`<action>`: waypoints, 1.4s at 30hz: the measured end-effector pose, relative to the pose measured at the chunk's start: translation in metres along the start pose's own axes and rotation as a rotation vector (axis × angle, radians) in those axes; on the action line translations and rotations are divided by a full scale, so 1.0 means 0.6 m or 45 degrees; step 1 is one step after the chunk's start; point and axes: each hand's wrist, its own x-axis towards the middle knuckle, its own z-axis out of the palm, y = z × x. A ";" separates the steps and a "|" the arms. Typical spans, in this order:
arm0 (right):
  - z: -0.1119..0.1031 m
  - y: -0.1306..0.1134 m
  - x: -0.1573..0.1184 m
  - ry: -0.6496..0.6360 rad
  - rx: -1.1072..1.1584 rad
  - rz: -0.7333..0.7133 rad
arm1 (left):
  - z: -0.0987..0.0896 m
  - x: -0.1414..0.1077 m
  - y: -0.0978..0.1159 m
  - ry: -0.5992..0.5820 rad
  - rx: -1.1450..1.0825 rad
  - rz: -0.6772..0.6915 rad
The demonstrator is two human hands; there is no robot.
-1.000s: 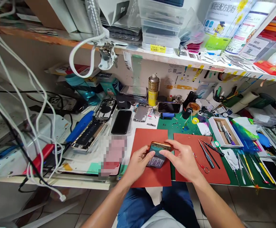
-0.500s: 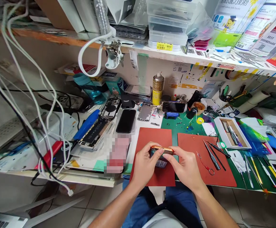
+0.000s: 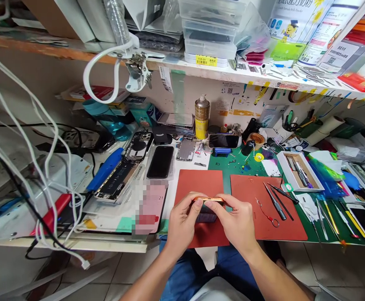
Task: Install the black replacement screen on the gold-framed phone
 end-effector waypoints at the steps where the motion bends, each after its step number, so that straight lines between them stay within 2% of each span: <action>1: -0.001 -0.001 0.000 -0.008 0.006 0.001 | 0.000 0.000 -0.001 0.003 0.002 0.000; 9: -0.013 0.002 0.001 -0.120 0.030 -0.056 | -0.004 -0.001 -0.005 -0.019 0.017 -0.021; 21: -0.044 0.010 0.016 -0.345 -0.109 -0.138 | -0.017 0.008 -0.011 -0.093 0.013 -0.053; 29: -0.065 0.026 0.039 -0.504 -0.097 -0.201 | -0.042 0.030 -0.010 -0.265 0.002 -0.017; 36: -0.055 0.066 0.045 -0.444 0.027 -0.258 | -0.058 0.047 -0.025 -0.387 0.007 0.006; 42: -0.046 0.092 0.049 -0.445 0.072 -0.244 | -0.070 0.048 -0.059 -0.370 0.021 -0.010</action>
